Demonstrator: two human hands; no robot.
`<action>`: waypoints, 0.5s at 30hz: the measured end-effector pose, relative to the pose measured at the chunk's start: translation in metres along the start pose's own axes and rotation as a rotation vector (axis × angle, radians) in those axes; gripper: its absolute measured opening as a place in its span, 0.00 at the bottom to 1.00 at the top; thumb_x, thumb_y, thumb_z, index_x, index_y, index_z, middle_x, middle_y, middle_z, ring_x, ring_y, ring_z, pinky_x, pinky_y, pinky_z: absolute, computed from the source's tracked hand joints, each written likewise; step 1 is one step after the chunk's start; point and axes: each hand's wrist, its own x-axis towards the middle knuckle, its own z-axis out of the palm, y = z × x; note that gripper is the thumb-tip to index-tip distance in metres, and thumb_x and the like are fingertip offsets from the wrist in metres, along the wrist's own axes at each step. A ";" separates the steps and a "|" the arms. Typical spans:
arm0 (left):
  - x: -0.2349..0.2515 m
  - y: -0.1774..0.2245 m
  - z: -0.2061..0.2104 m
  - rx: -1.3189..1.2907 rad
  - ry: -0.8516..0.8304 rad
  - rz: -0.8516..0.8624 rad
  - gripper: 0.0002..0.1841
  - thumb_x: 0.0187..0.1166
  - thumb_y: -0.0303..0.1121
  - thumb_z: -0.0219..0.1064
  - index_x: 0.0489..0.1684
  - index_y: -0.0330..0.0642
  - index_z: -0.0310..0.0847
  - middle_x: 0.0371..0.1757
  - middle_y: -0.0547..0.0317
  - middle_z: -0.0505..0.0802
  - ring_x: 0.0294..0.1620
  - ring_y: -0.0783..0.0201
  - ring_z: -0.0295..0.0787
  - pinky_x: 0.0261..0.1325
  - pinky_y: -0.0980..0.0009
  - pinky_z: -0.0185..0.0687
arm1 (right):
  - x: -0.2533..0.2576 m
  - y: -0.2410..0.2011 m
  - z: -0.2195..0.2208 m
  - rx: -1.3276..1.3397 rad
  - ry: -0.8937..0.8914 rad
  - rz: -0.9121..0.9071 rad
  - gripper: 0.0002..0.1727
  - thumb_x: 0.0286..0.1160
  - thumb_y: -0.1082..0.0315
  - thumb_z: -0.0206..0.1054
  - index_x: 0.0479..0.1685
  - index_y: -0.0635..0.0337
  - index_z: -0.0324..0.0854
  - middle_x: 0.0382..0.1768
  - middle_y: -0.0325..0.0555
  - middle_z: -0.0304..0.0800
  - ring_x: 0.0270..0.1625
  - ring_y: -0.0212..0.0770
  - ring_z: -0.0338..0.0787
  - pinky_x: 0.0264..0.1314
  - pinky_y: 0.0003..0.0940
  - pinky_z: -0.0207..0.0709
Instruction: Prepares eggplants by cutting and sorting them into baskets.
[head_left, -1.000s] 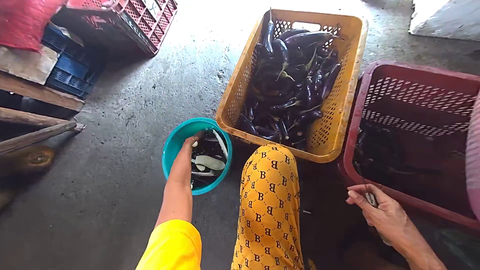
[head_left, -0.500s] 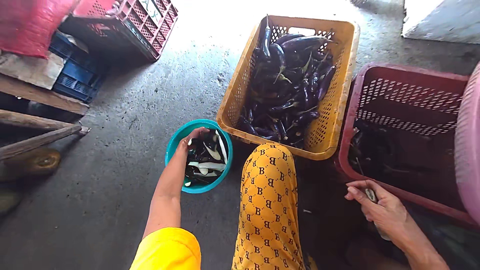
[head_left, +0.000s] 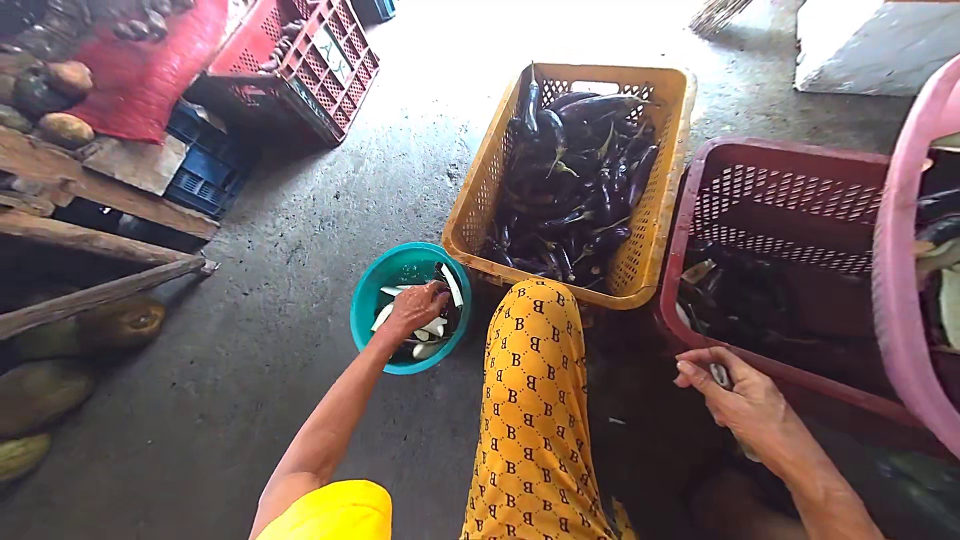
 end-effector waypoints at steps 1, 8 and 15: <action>0.006 -0.007 0.015 0.100 0.087 0.072 0.22 0.88 0.42 0.56 0.68 0.35 0.84 0.61 0.35 0.91 0.64 0.35 0.88 0.67 0.34 0.77 | 0.000 0.000 0.000 -0.006 -0.002 0.002 0.11 0.84 0.63 0.64 0.55 0.60 0.80 0.30 0.31 0.87 0.18 0.18 0.72 0.20 0.15 0.65; 0.035 -0.051 0.100 0.337 0.303 0.546 0.23 0.85 0.29 0.48 0.66 0.17 0.76 0.76 0.25 0.80 0.81 0.28 0.73 0.82 0.28 0.54 | 0.004 0.003 -0.002 -0.052 0.019 0.035 0.11 0.84 0.64 0.63 0.55 0.61 0.80 0.29 0.33 0.87 0.18 0.19 0.72 0.21 0.17 0.65; 0.048 -0.048 0.110 0.282 0.050 0.288 0.27 0.86 0.25 0.51 0.85 0.21 0.60 0.88 0.29 0.67 0.92 0.33 0.53 0.91 0.38 0.38 | 0.008 0.010 -0.002 -0.100 0.022 0.070 0.12 0.84 0.63 0.63 0.56 0.61 0.80 0.30 0.33 0.87 0.19 0.19 0.72 0.21 0.17 0.65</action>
